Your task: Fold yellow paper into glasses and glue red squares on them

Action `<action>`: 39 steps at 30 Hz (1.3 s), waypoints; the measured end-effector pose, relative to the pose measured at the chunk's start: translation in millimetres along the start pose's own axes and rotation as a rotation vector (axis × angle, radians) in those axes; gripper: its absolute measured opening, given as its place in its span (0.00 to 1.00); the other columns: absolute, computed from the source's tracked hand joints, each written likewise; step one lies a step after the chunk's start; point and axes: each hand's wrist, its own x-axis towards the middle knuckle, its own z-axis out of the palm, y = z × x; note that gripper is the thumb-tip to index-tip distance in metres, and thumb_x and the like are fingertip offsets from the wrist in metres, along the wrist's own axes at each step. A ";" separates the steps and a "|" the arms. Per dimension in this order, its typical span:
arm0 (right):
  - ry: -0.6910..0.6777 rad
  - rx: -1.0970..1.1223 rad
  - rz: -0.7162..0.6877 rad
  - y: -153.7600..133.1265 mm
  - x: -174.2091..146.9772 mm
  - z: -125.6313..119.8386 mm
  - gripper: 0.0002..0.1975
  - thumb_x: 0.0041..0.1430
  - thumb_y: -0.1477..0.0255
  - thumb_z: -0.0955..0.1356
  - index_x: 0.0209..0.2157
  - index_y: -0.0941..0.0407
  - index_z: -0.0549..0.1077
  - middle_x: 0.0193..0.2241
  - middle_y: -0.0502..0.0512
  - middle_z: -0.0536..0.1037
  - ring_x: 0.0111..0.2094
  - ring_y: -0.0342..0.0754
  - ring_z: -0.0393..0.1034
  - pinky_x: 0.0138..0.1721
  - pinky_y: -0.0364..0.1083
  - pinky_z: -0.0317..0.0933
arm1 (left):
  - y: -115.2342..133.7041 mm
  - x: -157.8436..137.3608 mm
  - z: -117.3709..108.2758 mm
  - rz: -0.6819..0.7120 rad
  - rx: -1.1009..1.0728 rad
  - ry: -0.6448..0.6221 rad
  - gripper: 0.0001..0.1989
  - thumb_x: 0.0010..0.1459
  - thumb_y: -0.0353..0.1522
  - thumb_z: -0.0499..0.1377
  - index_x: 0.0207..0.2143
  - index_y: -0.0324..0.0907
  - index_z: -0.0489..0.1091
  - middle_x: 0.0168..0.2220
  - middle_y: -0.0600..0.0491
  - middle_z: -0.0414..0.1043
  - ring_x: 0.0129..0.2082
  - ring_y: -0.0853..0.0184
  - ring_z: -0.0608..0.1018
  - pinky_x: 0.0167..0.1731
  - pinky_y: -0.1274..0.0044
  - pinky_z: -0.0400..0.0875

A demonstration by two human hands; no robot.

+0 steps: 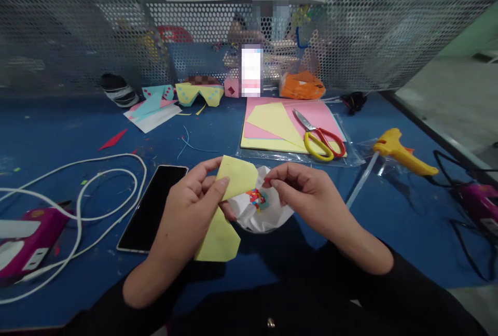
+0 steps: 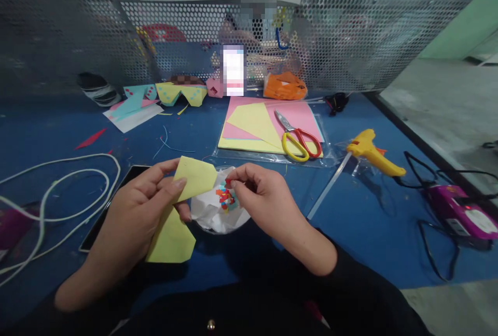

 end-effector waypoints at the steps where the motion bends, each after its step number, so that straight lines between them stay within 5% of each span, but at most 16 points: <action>1: 0.010 0.002 -0.002 -0.1 -0.2 0.2 0.06 0.56 0.71 0.67 0.32 0.57 0.76 0.27 0.50 0.78 0.23 0.39 0.66 0.25 0.41 0.61 | 0.4 1.6 0.9 0.006 0.004 -0.009 0.27 0.57 0.39 0.62 0.58 0.41 0.66 0.17 0.56 0.74 0.14 0.68 0.72 0.12 0.83 0.64; 7: 0.098 0.006 -0.024 -3.3 -0.8 -1.5 0.06 0.58 0.71 0.66 0.31 0.56 0.75 0.23 0.49 0.76 0.22 0.40 0.67 0.25 0.41 0.61 | -2.9 4.2 6.2 -0.014 0.007 -0.037 0.25 0.58 0.39 0.62 0.57 0.42 0.67 0.16 0.57 0.73 0.13 0.70 0.70 0.13 0.82 0.66; 13: 0.069 0.100 -0.109 -3.3 -3.7 -2.4 0.04 0.58 0.73 0.68 0.30 0.56 0.75 0.45 0.56 0.79 0.47 0.48 0.73 0.45 0.47 0.65 | -7.1 -0.1 9.1 -0.003 0.052 -0.154 0.25 0.59 0.40 0.61 0.57 0.40 0.67 0.18 0.56 0.75 0.16 0.68 0.72 0.15 0.81 0.66; 21: 0.001 0.114 -0.006 -5.3 -7.3 3.1 0.05 0.58 0.71 0.68 0.32 0.57 0.76 0.29 0.50 0.78 0.30 0.42 0.69 0.33 0.43 0.64 | -7.6 -3.2 14.5 0.084 0.063 -0.197 0.20 0.58 0.37 0.62 0.52 0.44 0.67 0.28 0.55 0.79 0.22 0.67 0.78 0.26 0.78 0.73; 25: 0.047 0.146 0.006 -5.2 -7.6 4.6 0.05 0.56 0.70 0.69 0.31 0.56 0.77 0.28 0.50 0.79 0.30 0.42 0.70 0.33 0.43 0.64 | -8.1 -4.7 14.9 0.177 -0.007 -0.069 0.15 0.52 0.33 0.67 0.40 0.45 0.66 0.40 0.53 0.78 0.26 0.68 0.80 0.29 0.76 0.77; 31: 0.067 0.178 0.027 -2.7 -8.1 6.7 0.04 0.56 0.70 0.70 0.31 0.55 0.78 0.29 0.50 0.79 0.30 0.44 0.71 0.32 0.44 0.64 | -7.5 -2.6 11.6 0.130 0.080 -0.194 0.04 0.52 0.32 0.65 0.28 0.41 0.73 0.22 0.57 0.75 0.22 0.70 0.79 0.25 0.82 0.74; 36: 0.132 0.141 -0.117 -2.5 -11.0 10.1 0.03 0.55 0.73 0.71 0.29 0.53 0.80 0.43 0.53 0.79 0.47 0.47 0.73 0.50 0.48 0.64 | -10.7 -0.7 14.8 0.118 0.065 -0.078 0.05 0.51 0.33 0.67 0.30 0.41 0.78 0.24 0.56 0.79 0.21 0.70 0.80 0.23 0.83 0.74; 39: 0.126 0.137 -0.135 -1.7 -13.1 14.1 0.04 0.56 0.73 0.71 0.29 0.51 0.81 0.46 0.54 0.79 0.52 0.49 0.72 0.52 0.49 0.64 | -13.0 -1.6 17.4 0.111 0.020 -0.085 0.06 0.50 0.33 0.67 0.31 0.41 0.79 0.25 0.55 0.80 0.21 0.69 0.80 0.23 0.82 0.76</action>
